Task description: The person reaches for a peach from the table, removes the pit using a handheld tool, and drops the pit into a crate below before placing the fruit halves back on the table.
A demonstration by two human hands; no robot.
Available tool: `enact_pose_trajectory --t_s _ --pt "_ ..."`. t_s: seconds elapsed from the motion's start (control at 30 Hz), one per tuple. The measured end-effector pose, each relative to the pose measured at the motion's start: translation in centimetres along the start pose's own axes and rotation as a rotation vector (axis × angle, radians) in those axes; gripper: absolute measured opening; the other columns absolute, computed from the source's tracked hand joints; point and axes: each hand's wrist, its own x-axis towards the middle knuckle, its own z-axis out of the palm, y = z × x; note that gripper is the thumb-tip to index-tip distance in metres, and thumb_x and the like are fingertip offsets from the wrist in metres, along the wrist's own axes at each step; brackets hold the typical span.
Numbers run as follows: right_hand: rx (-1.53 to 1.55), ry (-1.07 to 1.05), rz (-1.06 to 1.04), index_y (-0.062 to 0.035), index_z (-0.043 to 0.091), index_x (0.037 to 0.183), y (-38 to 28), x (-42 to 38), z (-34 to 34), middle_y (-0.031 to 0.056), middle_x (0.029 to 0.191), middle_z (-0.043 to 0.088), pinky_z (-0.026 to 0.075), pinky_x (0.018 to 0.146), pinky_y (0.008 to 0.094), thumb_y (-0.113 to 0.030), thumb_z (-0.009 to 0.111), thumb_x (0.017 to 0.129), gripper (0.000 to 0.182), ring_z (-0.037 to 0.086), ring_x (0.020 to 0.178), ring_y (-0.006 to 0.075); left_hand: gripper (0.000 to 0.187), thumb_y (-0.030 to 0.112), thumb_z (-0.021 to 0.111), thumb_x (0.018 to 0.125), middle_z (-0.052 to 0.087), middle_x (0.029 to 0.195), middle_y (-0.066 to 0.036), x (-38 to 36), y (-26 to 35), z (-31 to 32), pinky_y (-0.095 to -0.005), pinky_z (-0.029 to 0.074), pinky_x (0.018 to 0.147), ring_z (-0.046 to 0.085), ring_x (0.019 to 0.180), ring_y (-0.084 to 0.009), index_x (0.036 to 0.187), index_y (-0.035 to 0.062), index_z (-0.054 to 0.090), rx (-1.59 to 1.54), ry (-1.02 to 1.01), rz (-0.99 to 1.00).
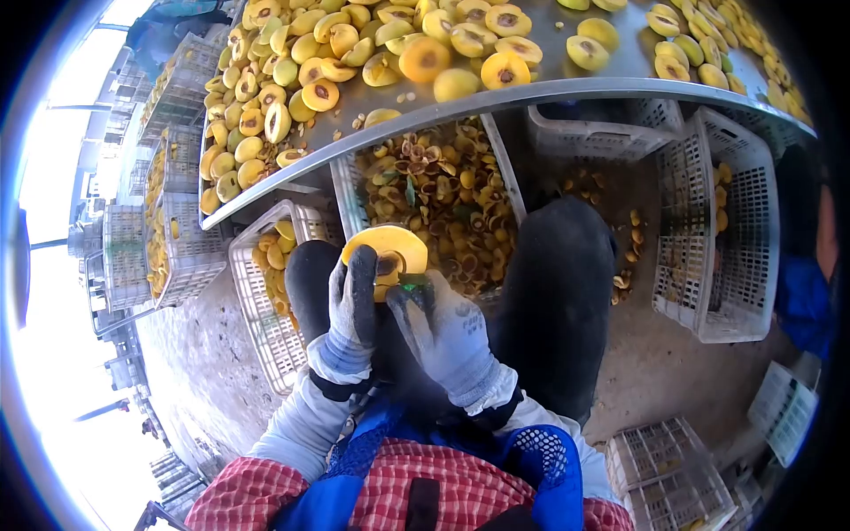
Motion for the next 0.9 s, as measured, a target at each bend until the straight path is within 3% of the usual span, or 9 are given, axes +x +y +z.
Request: enact_pose_trajectory --t_s 0.13,0.23,0.33,0.47,0.57,0.63,0.7,0.8,0.9 --pt "0.087 -0.031 0.079 0.0004 0.055 0.101 0.4 -1.0 0.2 0.0204 0.080 0.060 0.046 0.060 0.0384 -0.015 0.053 0.090 0.019 0.061 0.073 0.0361 0.034 0.027 0.053 0.093 0.061 0.097 -0.006 -1.1 -0.6 0.6 -0.0249 0.046 0.078 0.057 0.086 -0.0116 0.113 -0.0010 0.055 0.009 0.049 0.032" --pt "0.046 0.080 -0.248 0.0004 0.054 0.104 2.3 -1.5 1.2 0.0146 0.078 0.061 0.044 0.058 0.0355 -0.018 0.052 0.093 0.022 0.060 0.067 0.0290 0.032 0.026 0.052 0.094 0.061 0.095 -0.006 -1.4 -1.3 1.1 -0.0239 0.046 0.077 0.056 0.084 -0.0105 0.112 -0.0010 0.055 0.061 0.081 0.074" --pt "0.600 -0.206 0.266 -0.0051 0.055 0.102 2.5 -1.7 0.7 0.0001 0.071 0.058 0.039 0.045 0.0189 -0.030 0.048 0.096 0.027 0.051 0.052 0.0066 0.031 0.024 0.052 0.094 0.061 0.096 -0.006 -1.5 -2.3 0.4 -0.0238 0.046 0.076 0.056 0.083 -0.0101 0.111 -0.0008 0.055 0.089 0.004 0.079" --pt "0.707 -0.287 0.444 -0.0061 0.056 0.095 1.5 -1.3 -0.8 -0.0020 0.067 0.056 0.035 0.042 0.0191 -0.040 0.048 0.095 0.035 0.048 0.048 0.0055 0.040 0.025 0.054 0.093 0.060 0.107 -0.008 0.1 -2.0 -1.5 -0.0258 0.045 0.085 0.057 0.095 -0.0128 0.122 -0.0022 0.049 -0.046 -0.239 -0.100" --pt "0.652 -0.193 0.269 -0.0068 0.055 0.091 3.5 -1.5 1.6 -0.0009 0.059 0.051 0.029 0.035 0.0197 -0.046 0.047 0.094 0.040 0.042 0.039 0.0064 0.044 0.031 0.054 0.093 0.060 0.108 -0.009 1.8 2.1 -1.3 -0.0263 0.046 0.084 0.058 0.094 -0.0136 0.123 -0.0010 0.050 -0.062 -0.469 -0.234" --pt "0.834 -0.353 0.400 -0.0068 0.055 0.091 3.8 -1.6 1.5 -0.0009 0.060 0.050 0.031 0.038 0.0207 -0.050 0.045 0.093 0.044 0.042 0.041 0.0071 0.041 0.033 0.052 0.094 0.061 0.105 -0.008 2.0 2.2 -1.3 -0.0262 0.047 0.080 0.058 0.091 -0.0127 0.118 0.0003 0.054 0.114 -0.470 -0.195" --pt "1.247 -0.739 0.766 -0.0063 0.055 0.092 2.1 -1.4 -1.0 -0.0018 0.067 0.050 0.037 0.046 0.0223 -0.054 0.042 0.093 0.049 0.046 0.050 0.0082 0.039 0.034 0.050 0.095 0.062 0.102 -0.007 2.0 1.0 -1.1 -0.0261 0.048 0.078 0.058 0.088 -0.0120 0.113 0.0013 0.058 0.203 -0.451 -0.149" --pt "2.005 -0.933 0.853 -0.0087 0.053 0.088 3.2 -2.5 1.3 -0.0010 0.063 0.048 0.033 0.042 0.0211 -0.064 0.039 0.089 0.057 0.042 0.044 0.0091 0.038 0.036 0.049 0.095 0.063 0.099 -0.005 1.0 -0.4 -0.8 -0.0260 0.048 0.077 0.058 0.087 -0.0117 0.109 0.0019 0.060 0.022 -0.405 -0.094" --pt "1.979 -0.932 0.603 -0.0093 0.050 0.086 2.7 -1.9 1.1 -0.0002 0.056 0.045 0.028 0.035 0.0199 -0.063 0.038 0.089 0.055 0.037 0.037 0.0093 0.045 0.041 0.047 0.094 0.063 0.101 -0.009 0.6 -3.9 -1.0 -0.0305 0.050 0.079 0.061 0.088 -0.0183 0.112 0.0011 0.056 -0.607 -0.159 -0.397"
